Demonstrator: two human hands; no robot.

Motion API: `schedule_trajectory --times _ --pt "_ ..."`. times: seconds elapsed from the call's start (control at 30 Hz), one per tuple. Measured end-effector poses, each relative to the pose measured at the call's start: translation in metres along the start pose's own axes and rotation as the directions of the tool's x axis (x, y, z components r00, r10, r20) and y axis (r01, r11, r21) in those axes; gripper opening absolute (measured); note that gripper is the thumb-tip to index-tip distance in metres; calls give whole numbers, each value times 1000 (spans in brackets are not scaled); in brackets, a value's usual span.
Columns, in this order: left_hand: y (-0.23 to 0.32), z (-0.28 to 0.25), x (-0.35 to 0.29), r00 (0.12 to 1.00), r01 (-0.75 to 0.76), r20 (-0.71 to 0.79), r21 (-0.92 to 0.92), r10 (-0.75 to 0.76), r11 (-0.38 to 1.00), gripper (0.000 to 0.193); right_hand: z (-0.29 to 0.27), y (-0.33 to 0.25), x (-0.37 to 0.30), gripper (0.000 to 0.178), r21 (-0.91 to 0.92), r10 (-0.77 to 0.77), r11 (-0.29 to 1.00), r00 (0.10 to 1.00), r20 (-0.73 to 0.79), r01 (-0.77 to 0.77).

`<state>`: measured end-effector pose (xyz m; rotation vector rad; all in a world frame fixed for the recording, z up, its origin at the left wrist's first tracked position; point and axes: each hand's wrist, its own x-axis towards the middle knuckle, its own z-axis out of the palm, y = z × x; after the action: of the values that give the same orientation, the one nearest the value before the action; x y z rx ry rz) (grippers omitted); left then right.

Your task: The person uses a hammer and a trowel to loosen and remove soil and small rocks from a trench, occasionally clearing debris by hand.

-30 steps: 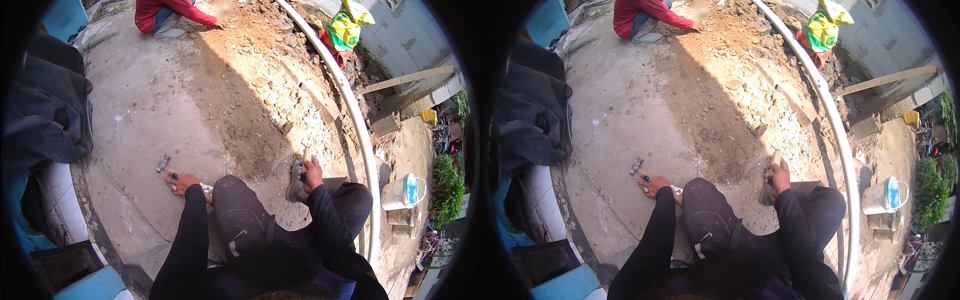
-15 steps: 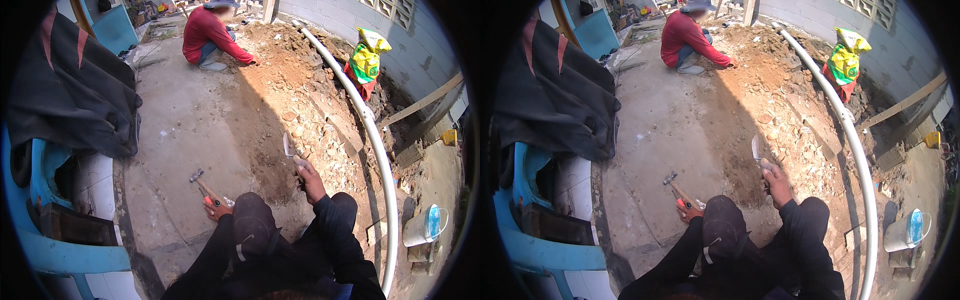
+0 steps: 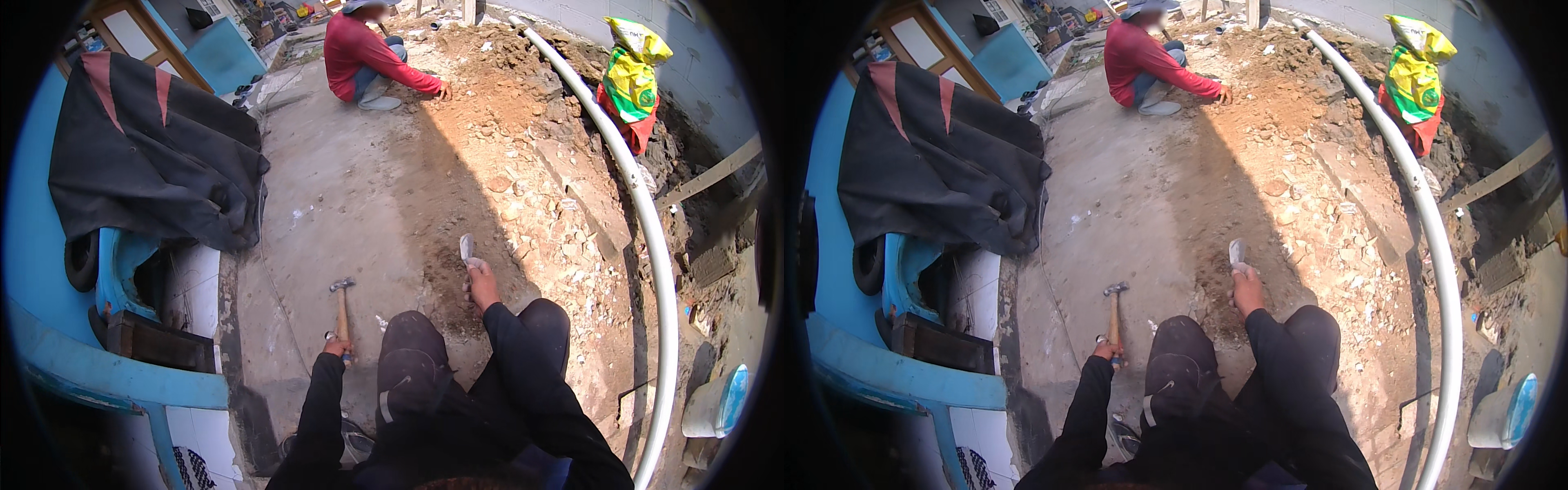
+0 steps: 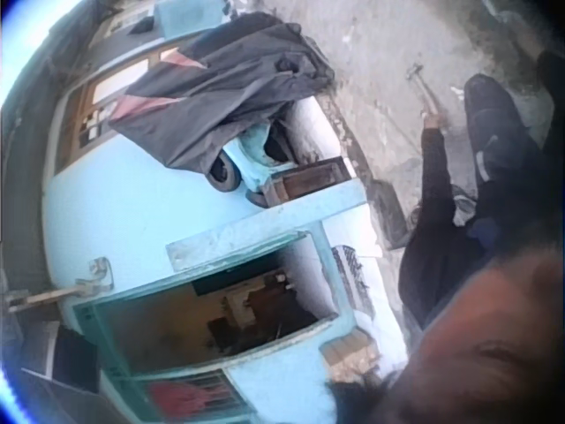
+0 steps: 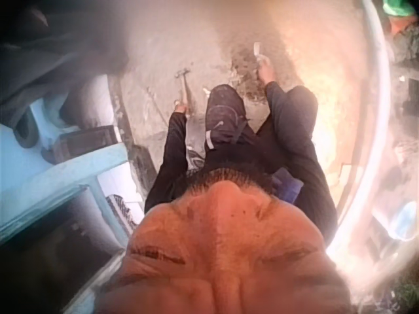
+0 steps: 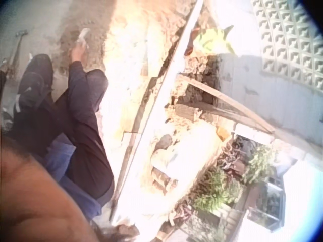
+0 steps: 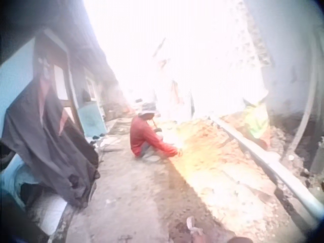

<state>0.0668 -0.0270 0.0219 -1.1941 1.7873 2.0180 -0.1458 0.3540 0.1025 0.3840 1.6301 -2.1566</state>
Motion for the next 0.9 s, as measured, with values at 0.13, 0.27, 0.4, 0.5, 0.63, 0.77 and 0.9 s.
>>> schedule_trajectory --times 0.13,0.27,0.4,0.5,0.63,0.77,0.9 --pt "31 8 -48 992 64 120 -247 -35 967 62 -39 27 84 28 -276 -380 905 907 -180 325" --pt "35 3 -79 999 52 8 -238 -52 970 65 -32 0 83 43 -407 -528 818 811 -250 407" --pt "79 24 -61 979 78 -195 89 -60 993 71 -54 -19 113 66 -213 -336 940 840 -426 268" --pt "87 11 -63 954 106 -295 152 -58 983 71 -32 -37 84 71 144 60 990 946 -319 -14" --pt "100 7 -63 977 159 -153 78 -146 984 75 3 -16 75 67 -79 -171 982 985 39 173" --pt "74 16 -76 955 62 -290 -36 -70 997 65 18 13 66 50 -408 -300 795 875 379 449" --pt "37 13 -72 973 81 -205 -120 -104 990 66 3 23 63 43 -608 -63 604 792 608 515"
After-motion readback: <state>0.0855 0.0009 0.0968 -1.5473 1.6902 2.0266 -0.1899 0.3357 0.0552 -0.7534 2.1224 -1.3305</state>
